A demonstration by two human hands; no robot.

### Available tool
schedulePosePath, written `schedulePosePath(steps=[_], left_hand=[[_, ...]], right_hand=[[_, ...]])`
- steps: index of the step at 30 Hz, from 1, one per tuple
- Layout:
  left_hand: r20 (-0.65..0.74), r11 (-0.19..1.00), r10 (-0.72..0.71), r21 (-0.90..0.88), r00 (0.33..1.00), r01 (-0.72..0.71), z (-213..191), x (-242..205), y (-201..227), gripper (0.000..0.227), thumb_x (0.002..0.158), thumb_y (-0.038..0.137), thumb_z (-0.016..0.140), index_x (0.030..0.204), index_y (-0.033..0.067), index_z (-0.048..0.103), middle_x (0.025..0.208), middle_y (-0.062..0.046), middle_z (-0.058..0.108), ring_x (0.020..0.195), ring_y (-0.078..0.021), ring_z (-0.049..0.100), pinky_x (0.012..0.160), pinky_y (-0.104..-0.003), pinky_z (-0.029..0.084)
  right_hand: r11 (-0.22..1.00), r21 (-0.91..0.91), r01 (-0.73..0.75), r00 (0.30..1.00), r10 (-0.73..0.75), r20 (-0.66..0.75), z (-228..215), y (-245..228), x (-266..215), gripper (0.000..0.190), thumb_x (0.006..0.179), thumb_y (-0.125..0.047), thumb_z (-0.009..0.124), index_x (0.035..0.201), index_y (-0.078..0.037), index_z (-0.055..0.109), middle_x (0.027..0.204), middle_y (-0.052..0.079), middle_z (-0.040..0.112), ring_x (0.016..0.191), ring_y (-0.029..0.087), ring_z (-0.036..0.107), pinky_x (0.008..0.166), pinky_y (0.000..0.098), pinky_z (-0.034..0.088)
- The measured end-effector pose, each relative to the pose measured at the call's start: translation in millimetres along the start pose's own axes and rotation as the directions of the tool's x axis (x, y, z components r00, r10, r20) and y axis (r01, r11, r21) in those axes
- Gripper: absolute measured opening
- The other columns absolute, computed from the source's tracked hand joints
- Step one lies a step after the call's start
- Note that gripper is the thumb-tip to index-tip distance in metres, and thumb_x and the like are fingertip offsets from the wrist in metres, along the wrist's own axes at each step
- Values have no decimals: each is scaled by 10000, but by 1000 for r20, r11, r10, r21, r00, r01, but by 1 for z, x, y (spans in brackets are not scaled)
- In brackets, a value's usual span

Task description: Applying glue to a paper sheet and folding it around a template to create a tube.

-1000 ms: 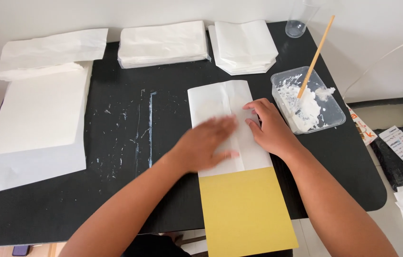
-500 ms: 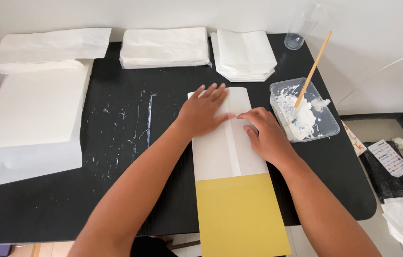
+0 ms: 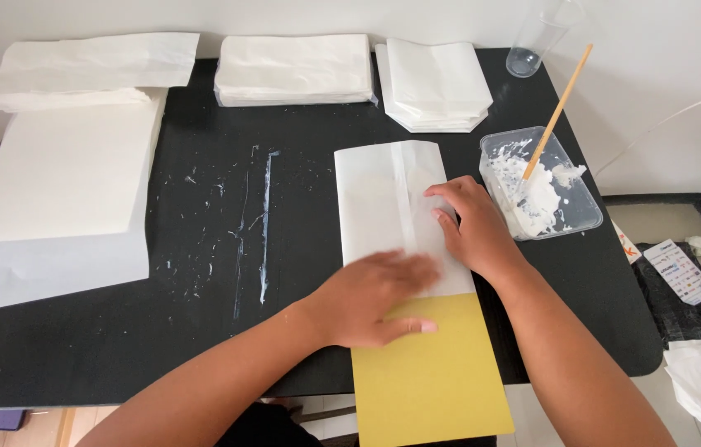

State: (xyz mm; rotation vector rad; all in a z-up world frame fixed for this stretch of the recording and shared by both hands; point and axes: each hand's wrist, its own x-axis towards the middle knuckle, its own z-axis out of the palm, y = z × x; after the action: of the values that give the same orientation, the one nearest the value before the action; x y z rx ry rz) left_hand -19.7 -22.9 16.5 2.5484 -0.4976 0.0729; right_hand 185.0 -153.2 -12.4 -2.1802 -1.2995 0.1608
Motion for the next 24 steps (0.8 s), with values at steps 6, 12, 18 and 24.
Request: schedulePosePath(steps=[6, 12, 18, 24], left_hand=[[-6, 970, -76, 233, 997, 75, 18, -19, -4, 915, 973, 697, 389, 1589, 24, 325, 1652, -178, 350, 1536, -351, 321, 1279, -536, 188], [41, 966, -114, 236, 993, 101, 21, -21, -5, 931, 970, 718, 343, 1625, 63, 251, 1700, -139, 262, 1573, -308, 247, 1304, -500, 126], [-3, 972, -103, 212, 995, 102, 22, -24, -6, 921, 972, 701, 356, 1619, 50, 274, 1690, -143, 295, 1565, -314, 272, 1303, -495, 147], [4, 973, -113, 203, 994, 110, 20, -24, -5, 924, 965, 703, 336, 1620, 54, 275, 1690, -141, 300, 1569, -304, 273, 1309, -487, 139]], right_hand=[[987, -157, 24, 991, -2, 136, -2, -16, -1, 595, 955, -22, 399, 1385, -331, 671, 1391, 76, 477, 1276, 366, 448, 1091, 488, 365], [951, -308, -32, 985, 82, 150, 4, -18, 2, 606, 930, -191, 400, 1480, -381, 571, 1610, 34, 303, 1419, 354, 277, 1137, 523, 195], [945, -323, 60, 985, -4, 171, 11, -17, 2, 593, 948, -268, 368, 1504, -390, 536, 1671, -25, 315, 1508, 321, 205, 1143, 519, 160], [894, -439, 86, 969, 28, 247, 21, -13, 39, 588, 1045, -307, 237, 1622, -317, 351, 1682, -90, 329, 1580, 270, 162, 1226, 522, 106]])
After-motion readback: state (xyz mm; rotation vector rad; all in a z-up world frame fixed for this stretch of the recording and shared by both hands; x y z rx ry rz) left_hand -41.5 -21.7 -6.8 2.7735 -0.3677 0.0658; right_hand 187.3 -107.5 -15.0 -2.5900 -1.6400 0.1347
